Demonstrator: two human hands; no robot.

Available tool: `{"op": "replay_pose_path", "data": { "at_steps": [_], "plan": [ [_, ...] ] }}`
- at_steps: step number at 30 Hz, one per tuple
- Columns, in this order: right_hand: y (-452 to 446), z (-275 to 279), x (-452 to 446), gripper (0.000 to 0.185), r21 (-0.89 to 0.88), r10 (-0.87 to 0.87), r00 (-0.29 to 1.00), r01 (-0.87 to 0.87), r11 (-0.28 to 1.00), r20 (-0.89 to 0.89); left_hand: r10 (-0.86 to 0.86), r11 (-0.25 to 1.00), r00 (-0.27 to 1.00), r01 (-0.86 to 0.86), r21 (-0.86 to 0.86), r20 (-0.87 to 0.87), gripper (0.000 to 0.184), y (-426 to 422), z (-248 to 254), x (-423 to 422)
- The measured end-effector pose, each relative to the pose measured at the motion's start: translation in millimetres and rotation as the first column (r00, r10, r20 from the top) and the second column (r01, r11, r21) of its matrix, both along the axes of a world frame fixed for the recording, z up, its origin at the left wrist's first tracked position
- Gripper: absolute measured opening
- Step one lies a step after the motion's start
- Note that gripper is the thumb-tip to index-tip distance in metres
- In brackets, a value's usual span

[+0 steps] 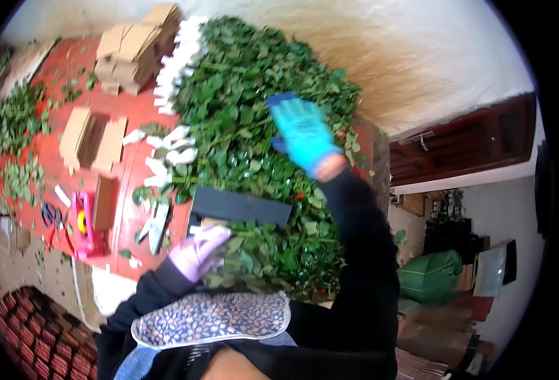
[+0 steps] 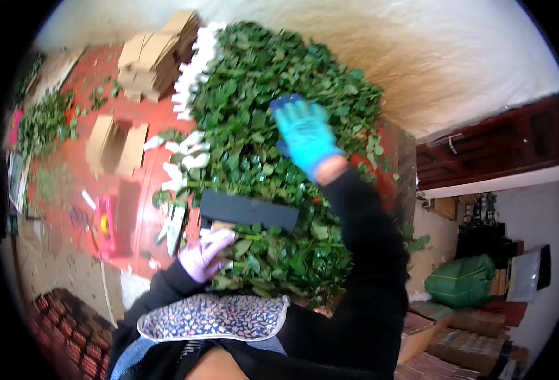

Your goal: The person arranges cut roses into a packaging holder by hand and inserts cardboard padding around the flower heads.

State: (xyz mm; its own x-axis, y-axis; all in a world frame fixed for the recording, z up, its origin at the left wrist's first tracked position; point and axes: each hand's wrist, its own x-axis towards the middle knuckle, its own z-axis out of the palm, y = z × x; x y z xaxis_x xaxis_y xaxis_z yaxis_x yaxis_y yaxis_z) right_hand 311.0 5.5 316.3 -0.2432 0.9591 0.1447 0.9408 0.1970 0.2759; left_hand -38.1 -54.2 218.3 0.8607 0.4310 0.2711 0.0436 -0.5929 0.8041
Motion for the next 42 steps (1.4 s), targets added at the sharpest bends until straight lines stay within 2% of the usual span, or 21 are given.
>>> {"op": "replay_pose_path", "data": {
  "at_steps": [1, 3, 5, 8, 9, 11, 14, 17, 19, 20, 22, 24, 25, 26, 28, 29, 32, 35, 37, 40, 42],
  "plan": [
    [23.4, -31.9, 11.0, 0.069, -0.021, -0.030, 0.979, 0.035, 0.999, 0.199, -0.008, 1.000, 1.000, 0.008, -0.002, 0.005, 0.072, 0.3, -1.3, 0.0],
    [75.0, -85.3, 27.8, 0.055, -0.237, -0.121, 0.920, 0.220, 0.946, 0.373, -0.025, 0.999, 1.000, 0.025, -0.027, 0.011, 0.073, 1.4, -0.9, 0.7],
    [92.9, -113.7, 41.4, 0.055, -0.214, -0.068, 0.938, 0.147, 0.966, 0.340, -0.060, 0.997, 0.997, 0.058, -0.050, -0.041, 0.084, 1.9, -5.2, 0.1],
    [101.3, -100.7, 41.3, 0.055, -0.455, -0.049, 0.981, 0.132, 0.881, 0.190, -0.070, 0.995, 0.997, 0.067, -0.068, -0.038, 0.084, 4.8, 2.9, 0.7],
    [98.2, -107.1, 53.0, 0.051, -0.381, 0.060, 0.991, -0.010, 0.924, 0.120, -0.065, 0.994, 0.997, 0.062, -0.085, -0.036, 0.084, 6.1, 0.6, 1.2],
    [90.9, -98.6, 61.0, 0.044, -0.274, 0.144, 0.986, -0.116, 0.955, 0.082, -0.091, 0.990, 0.994, 0.084, -0.110, -0.059, 0.080, 8.1, -7.7, 1.2],
    [75.6, -42.2, 49.6, 0.039, -0.100, 0.169, 0.977, -0.156, 0.983, 0.129, -0.125, 0.983, 0.990, 0.114, -0.144, -0.068, 0.078, 11.1, -13.5, 1.2],
    [86.5, 8.2, 42.9, 0.038, 0.152, 0.087, 0.954, -0.135, 0.979, 0.287, -0.124, 0.987, 0.992, 0.121, -0.103, -0.027, 0.073, 11.9, -16.5, 1.5],
    [118.3, 26.9, 60.0, 0.044, 0.382, -0.111, 0.867, -0.097, 0.919, 0.486, -0.085, 0.991, 0.992, 0.075, -0.109, -0.096, 0.074, 12.4, 1.6, 4.0],
    [134.8, 31.4, 74.0, 0.044, 0.437, -0.114, 0.908, -0.082, 0.896, 0.403, -0.090, 0.985, 0.990, 0.073, -0.156, -0.104, 0.073, 8.7, -7.4, 2.1],
    [138.3, 60.9, 66.8, 0.043, 0.420, -0.082, 0.980, -0.001, 0.907, 0.179, -0.056, 0.994, 0.997, 0.052, -0.095, -0.043, 0.071, 11.5, -2.7, 5.1],
    [101.4, 86.9, 28.1, 0.044, 0.258, 0.035, 0.992, -0.002, 0.966, -0.121, -0.055, 0.995, 0.998, 0.052, -0.088, -0.028, 0.071, 11.3, 0.0, 4.9],
    [78.2, 89.4, 4.3, 0.044, 0.203, 0.112, 0.955, -0.056, 0.978, -0.275, -0.057, 0.994, 0.998, 0.054, -0.093, -0.024, 0.070, 10.9, -2.9, 3.7],
    [41.7, 89.9, -22.8, 0.043, -0.049, -0.014, 0.836, -0.015, 0.999, -0.548, -0.061, 0.992, 0.997, 0.056, -0.109, -0.042, 0.070, 10.4, -4.3, 1.7],
    [-22.1, 85.5, -63.7, 0.043, -0.259, 0.004, 0.724, -0.252, 0.932, -0.690, -0.049, 0.992, 0.998, 0.046, -0.115, -0.026, 0.070, 8.7, -8.0, -0.6],
    [-47.4, 75.9, -75.9, 0.045, -0.227, 0.221, 0.742, -0.450, 0.864, -0.633, -0.045, 0.990, 0.999, 0.044, -0.131, -0.005, 0.070, 8.3, -7.9, -1.2],
    [-112.8, 33.5, -108.2, 0.042, -0.311, 0.131, 0.745, -0.423, 0.851, -0.654, -0.037, 0.994, 0.999, 0.040, -0.105, 0.030, 0.074, 8.5, -0.2, -0.3],
    [-145.1, -12.1, -127.8, 0.047, -0.331, -0.033, 0.942, -0.084, 0.940, -0.334, -0.048, 0.997, 0.999, 0.048, -0.066, 0.005, 0.080, 3.3, -11.5, -3.7],
    [-149.1, -38.1, -133.9, 0.044, -0.281, -0.114, 0.947, 0.026, 0.959, -0.301, -0.054, 0.997, 0.998, 0.054, -0.056, -0.009, 0.082, 0.5, -10.7, -3.5],
    [-151.6, -46.9, -142.2, 0.038, -0.247, -0.089, 0.991, 0.061, 0.967, -0.104, -0.055, 0.995, 0.998, 0.056, -0.079, 0.016, 0.079, -1.7, -10.8, -3.3],
    [-160.8, -50.8, -146.0, 0.036, -0.208, -0.103, 0.972, 0.059, 0.976, -0.209, -0.061, 0.989, 0.998, 0.064, -0.130, 0.027, 0.075, -2.7, -14.1, -4.7]
  ]
}}
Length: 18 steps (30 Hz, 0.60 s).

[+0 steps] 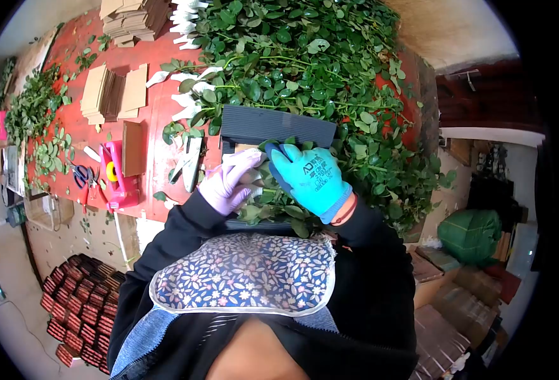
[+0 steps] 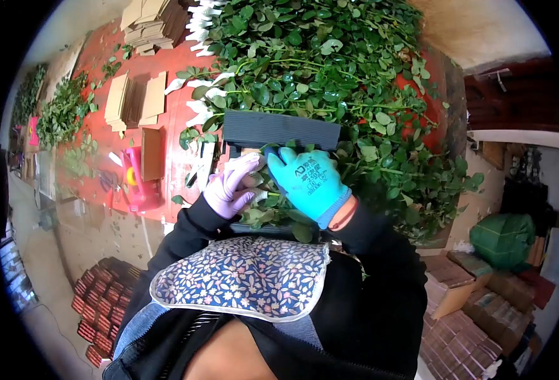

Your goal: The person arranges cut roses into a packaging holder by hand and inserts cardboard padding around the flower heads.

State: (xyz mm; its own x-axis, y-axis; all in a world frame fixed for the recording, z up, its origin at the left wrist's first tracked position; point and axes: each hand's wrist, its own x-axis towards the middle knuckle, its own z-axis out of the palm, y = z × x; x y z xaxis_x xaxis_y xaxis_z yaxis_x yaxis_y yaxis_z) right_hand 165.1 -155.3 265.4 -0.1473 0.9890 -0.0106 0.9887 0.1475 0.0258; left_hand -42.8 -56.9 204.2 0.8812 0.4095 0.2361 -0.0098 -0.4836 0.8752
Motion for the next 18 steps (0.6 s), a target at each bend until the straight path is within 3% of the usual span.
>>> {"op": "replay_pose_path", "data": {
  "at_steps": [1, 3, 6, 8, 9, 11, 15, 16, 17, 18],
  "plan": [
    [-2.6, -3.5, 1.3, 0.034, 0.039, 0.001, 0.996, 0.002, 0.999, -0.089, 0.000, 1.000, 1.000, 0.000, 0.019, 0.005, 0.074, 1.0, -0.6, 0.3],
    [-7.8, -19.0, 0.9, 0.029, 0.115, -0.030, 0.995, 0.042, 0.992, -0.099, -0.005, 0.999, 1.000, 0.004, 0.036, 0.027, 0.072, -0.4, -4.5, 0.1],
    [-0.1, -34.2, 4.3, 0.029, -0.066, -0.097, 0.981, 0.087, 0.994, -0.166, -0.027, 0.980, 0.999, 0.017, 0.198, 0.047, 0.072, 1.9, 0.5, 0.8],
    [1.4, -38.5, 6.5, 0.024, -0.073, -0.110, 0.979, 0.099, 0.992, -0.170, -0.008, 0.976, 0.968, -0.047, -0.213, -0.252, 0.071, 1.0, 10.2, -8.2],
    [1.7, -41.2, 6.8, 0.019, -0.085, -0.121, 0.977, 0.108, 0.991, -0.173, 0.124, 0.985, 0.992, -0.125, -0.122, -0.019, 0.071, 1.4, -13.4, -12.6],
    [0.7, -45.4, 6.9, 0.018, -0.008, -0.088, 0.970, 0.089, 0.996, -0.226, 0.258, 0.964, 0.965, -0.261, -0.053, -0.053, 0.073, 4.6, -13.0, -19.1],
    [0.5, -48.9, 7.5, 0.019, -0.094, -0.149, 0.968, 0.133, 0.987, -0.204, 0.269, 0.963, 0.961, -0.268, 0.023, -0.070, 0.069, 11.3, -3.7, -11.7],
    [-1.0, -54.1, 8.4, 0.019, -0.018, -0.098, 0.970, 0.096, 0.995, -0.221, 0.277, 0.960, 0.953, -0.271, 0.063, -0.122, 0.065, 10.2, 1.9, -7.8],
    [-2.4, -59.1, 8.7, 0.020, 0.059, -0.047, 0.971, 0.062, 0.996, -0.233, 0.256, 0.966, 0.966, -0.255, 0.030, -0.044, 0.049, 9.6, 4.7, 1.6],
    [-2.5, -56.6, 8.7, 0.020, 0.008, -0.079, 0.968, 0.083, 0.997, -0.238, 0.261, 0.962, 0.965, -0.260, 0.083, -0.002, 0.038, 13.9, -8.8, 4.8]
  ]
}}
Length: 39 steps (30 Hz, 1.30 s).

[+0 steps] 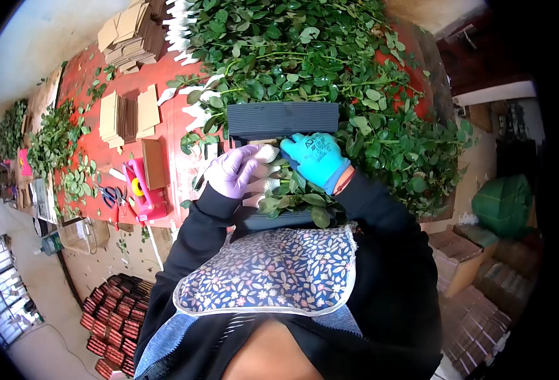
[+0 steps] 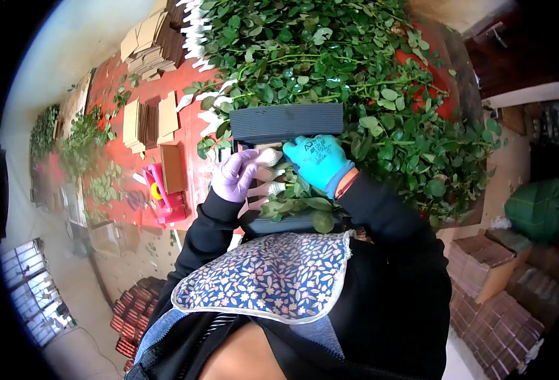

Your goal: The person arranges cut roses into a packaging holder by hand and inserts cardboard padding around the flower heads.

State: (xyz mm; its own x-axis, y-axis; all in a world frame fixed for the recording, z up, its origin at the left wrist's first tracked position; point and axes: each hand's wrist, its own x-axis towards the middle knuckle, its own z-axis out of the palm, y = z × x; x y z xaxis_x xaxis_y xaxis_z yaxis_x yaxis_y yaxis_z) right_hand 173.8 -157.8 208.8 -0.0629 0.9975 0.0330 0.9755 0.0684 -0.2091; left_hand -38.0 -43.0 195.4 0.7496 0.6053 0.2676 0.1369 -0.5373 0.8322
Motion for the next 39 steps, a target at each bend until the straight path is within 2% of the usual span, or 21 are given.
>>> {"op": "replay_pose_path", "data": {
  "at_steps": [1, 3, 7, 9, 11, 13, 14, 15, 17, 19, 23, 25, 27, 29, 30, 31, 32, 33, 36, 37, 39],
  "plan": [
    [0.3, 1.7, 0.5, 0.020, 0.000, -0.014, 1.000, 0.014, 1.000, -0.004, 0.003, 0.998, 1.000, -0.005, 0.061, 0.030, 0.028, 2.9, -7.1, 4.5],
    [1.9, 5.7, 0.8, 0.021, 0.051, -0.034, 0.998, 0.037, 0.998, -0.053, 0.110, 0.984, 0.993, -0.104, -0.148, 0.033, 0.017, 0.6, -5.8, -2.2],
    [3.5, 0.9, -0.6, 0.020, -0.004, -0.066, 0.994, 0.066, 0.998, -0.089, 0.339, 0.850, 0.940, -0.289, -0.440, 0.036, 0.014, -8.7, 0.9, -19.4],
    [2.2, -0.5, -1.0, 0.020, -0.016, -0.087, 0.994, 0.086, 0.996, -0.063, 0.523, 0.791, 0.841, -0.418, -0.447, 0.138, 0.017, 14.2, -4.8, -42.1],
    [1.5, 3.4, -0.3, 0.020, -0.036, -0.076, 0.997, 0.075, 0.997, -0.031, 0.498, 0.727, 0.864, -0.364, -0.583, 0.081, 0.021, 31.6, -21.8, -62.6],
    [3.1, 10.7, -4.0, 0.020, -0.040, -0.090, 0.996, 0.089, 0.995, -0.029, 0.583, 0.535, 0.813, -0.394, -0.747, -0.012, 0.019, 20.7, -20.4, -45.4],
    [4.6, 14.1, -7.3, 0.019, -0.127, -0.104, 0.994, 0.109, 0.986, 0.042, 0.511, 0.410, 0.859, -0.204, -0.889, 0.039, 0.012, 18.2, -28.1, -48.0],
    [6.7, 12.0, -8.9, 0.019, -0.130, -0.100, 0.994, 0.105, 0.986, 0.040, 0.473, 0.497, 0.876, -0.180, -0.849, 0.091, 0.007, 19.9, -68.1, -54.3],
    [8.3, 3.8, -10.3, 0.019, -0.109, -0.084, 0.992, 0.094, 0.990, 0.089, 0.243, 0.535, 0.961, -0.017, -0.844, 0.134, 0.014, 11.9, -58.6, -45.5],
    [7.9, -1.6, -11.8, 0.020, -0.118, -0.110, 0.986, 0.125, 0.985, 0.129, 0.208, 0.459, 0.971, 0.010, -0.888, 0.118, 0.020, 7.5, -51.1, -30.0],
    [6.0, -5.6, -12.0, 0.021, -0.057, -0.140, 0.986, 0.145, 0.988, 0.087, 0.338, 0.482, 0.929, -0.037, -0.875, 0.147, 0.015, -3.7, -66.8, -6.1],
    [6.4, -7.7, -9.5, 0.022, -0.098, -0.098, 0.993, 0.104, 0.990, 0.066, 0.360, 0.482, 0.931, -0.135, -0.866, 0.055, 0.007, -6.8, -56.9, -5.7],
    [4.1, -13.1, -8.2, 0.022, -0.106, -0.120, 0.991, 0.126, 0.986, 0.060, 0.399, 0.661, 0.914, -0.232, -0.714, 0.072, 0.012, 3.6, -78.2, -20.6],
    [1.9, -22.4, -5.2, 0.022, -0.020, -0.122, 0.991, 0.123, 0.992, 0.046, 0.576, 0.383, 0.785, -0.506, -0.773, -0.228, 0.015, 23.3, -46.9, -43.7],
    [2.7, -13.7, -2.3, 0.025, -0.111, -0.107, 0.994, 0.107, 0.988, 0.006, 0.573, 0.387, 0.788, -0.504, -0.772, -0.227, 0.015, 31.3, -49.5, -57.3],
    [2.3, -12.1, 2.2, 0.025, -0.110, -0.108, 0.994, 0.107, 0.988, 0.004, 0.573, 0.414, 0.817, -0.359, -0.837, -0.067, 0.013, 37.3, -55.0, -70.5],
    [1.5, -13.2, 7.4, 0.028, -0.035, -0.071, 0.991, 0.068, 0.997, -0.109, 0.571, 0.438, 0.816, -0.208, -0.875, 0.092, 0.013, 39.6, -63.0, -81.8],
    [-0.7, -13.4, 10.4, 0.030, 0.044, -0.024, 0.975, 0.034, 0.998, -0.222, 0.575, 0.435, 0.814, -0.218, -0.874, 0.083, 0.013, 37.1, -63.9, -83.7],
    [-8.8, 5.4, 24.5, 0.037, -0.022, 0.045, 0.850, -0.066, 0.998, -0.525, 0.194, 0.695, 0.947, 0.050, -0.717, 0.255, 0.017, 18.8, -53.9, -64.3],
    [-8.7, 5.7, 27.3, 0.037, -0.040, 0.084, 0.810, -0.131, 0.991, -0.581, 0.084, 0.647, 0.987, 0.052, -0.761, 0.138, 0.021, 12.4, -43.0, -58.5],
    [-11.2, 8.3, 18.4, 0.034, 0.022, 0.188, 0.941, -0.189, 0.982, -0.282, -0.036, 0.867, 0.998, 0.011, -0.499, -0.042, 0.020, -2.2, -38.8, -36.0]
  ]
}}
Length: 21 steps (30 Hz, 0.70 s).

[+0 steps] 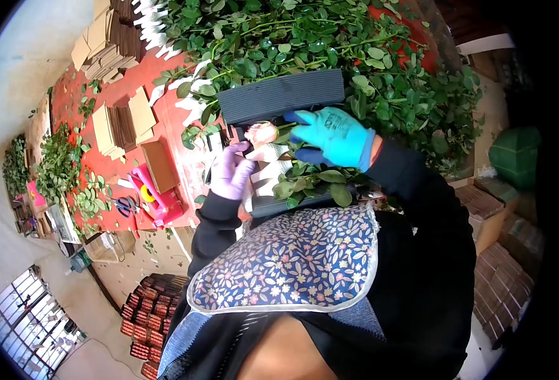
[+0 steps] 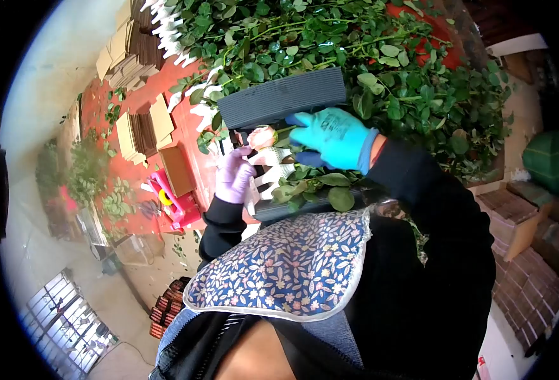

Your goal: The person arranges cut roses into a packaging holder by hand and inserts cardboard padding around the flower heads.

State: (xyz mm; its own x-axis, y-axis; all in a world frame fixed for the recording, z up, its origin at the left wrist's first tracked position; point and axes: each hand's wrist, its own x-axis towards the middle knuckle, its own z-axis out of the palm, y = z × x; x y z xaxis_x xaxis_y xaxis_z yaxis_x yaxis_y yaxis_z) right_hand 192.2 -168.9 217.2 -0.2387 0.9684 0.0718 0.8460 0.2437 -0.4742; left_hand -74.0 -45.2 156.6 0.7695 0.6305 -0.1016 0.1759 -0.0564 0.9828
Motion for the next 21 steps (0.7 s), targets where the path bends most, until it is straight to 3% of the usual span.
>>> {"op": "replay_pose_path", "data": {
  "at_steps": [3, 4, 6, 8, 9, 10, 12, 13, 14, 16, 18, 21],
  "plan": [
    [-6.0, -9.6, -25.7, 0.023, 0.035, -0.123, 0.943, 0.118, 0.992, 0.309, 0.128, 0.983, 0.991, -0.124, -0.134, 0.023, 0.009, -19.3, 5.4, 21.2],
    [-7.4, -14.4, -29.5, 0.021, 0.053, -0.135, 0.918, 0.124, 0.991, 0.372, 0.210, 0.933, 0.975, -0.179, -0.314, 0.069, 0.009, -24.6, 16.8, 24.2],
    [-8.4, -20.0, -31.8, 0.022, 0.041, -0.157, 0.921, 0.152, 0.988, 0.357, 0.220, 0.967, 0.975, -0.213, -0.141, 0.037, 0.010, -17.2, 6.0, 17.0],
    [-7.7, -23.9, -32.9, 0.024, -0.026, -0.158, 0.913, 0.181, 0.983, 0.375, 0.303, 0.946, 0.949, -0.288, -0.149, 0.091, 0.010, -11.6, 1.4, 6.3],
    [-7.8, -23.3, -31.4, 0.021, -0.037, -0.167, 0.922, 0.191, 0.981, 0.350, 0.336, 0.941, 0.942, -0.335, 0.038, -0.025, 0.009, -0.8, 2.8, -7.4],
    [-6.2, -22.8, -25.9, 0.021, -0.031, -0.170, 0.921, 0.193, 0.981, 0.351, 0.462, 0.886, 0.886, -0.459, -0.059, 0.041, 0.006, 15.8, 2.0, -23.7],
    [-6.7, -19.7, -17.5, 0.018, 0.109, -0.181, 0.983, 0.180, 0.978, -0.001, 0.352, 0.935, 0.933, -0.347, -0.073, 0.071, 0.008, 32.5, 19.2, -43.5],
    [-7.7, -3.7, -12.1, 0.022, 0.011, -0.168, 0.980, 0.170, 0.985, -0.108, 0.212, 0.975, 0.973, -0.206, 0.078, -0.089, 0.014, 27.3, 35.0, -45.2],
    [-7.9, 6.3, -6.6, 0.028, -0.016, -0.119, 0.956, 0.120, 0.993, -0.268, -0.042, 0.995, 0.954, 0.065, 0.070, -0.296, 0.021, 25.9, 52.3, -45.5],
    [-15.3, 10.6, -10.1, 0.026, -0.065, -0.073, 0.994, 0.068, 0.996, -0.079, -0.231, 0.841, 0.915, 0.358, 0.405, -0.330, 0.021, 17.0, 45.9, -31.8],
    [-19.9, 7.8, -21.8, 0.025, -0.066, -0.060, 0.998, 0.061, 0.996, 0.023, -0.216, 0.889, 0.935, 0.307, 0.339, -0.279, 0.027, 2.8, 33.2, -19.8],
    [-22.1, -2.3, -33.5, 0.022, -0.072, -0.070, 0.967, 0.090, 0.993, 0.247, -0.155, 0.866, 0.912, 0.311, 0.391, -0.381, 0.022, -8.1, 33.0, -4.8]
  ]
}}
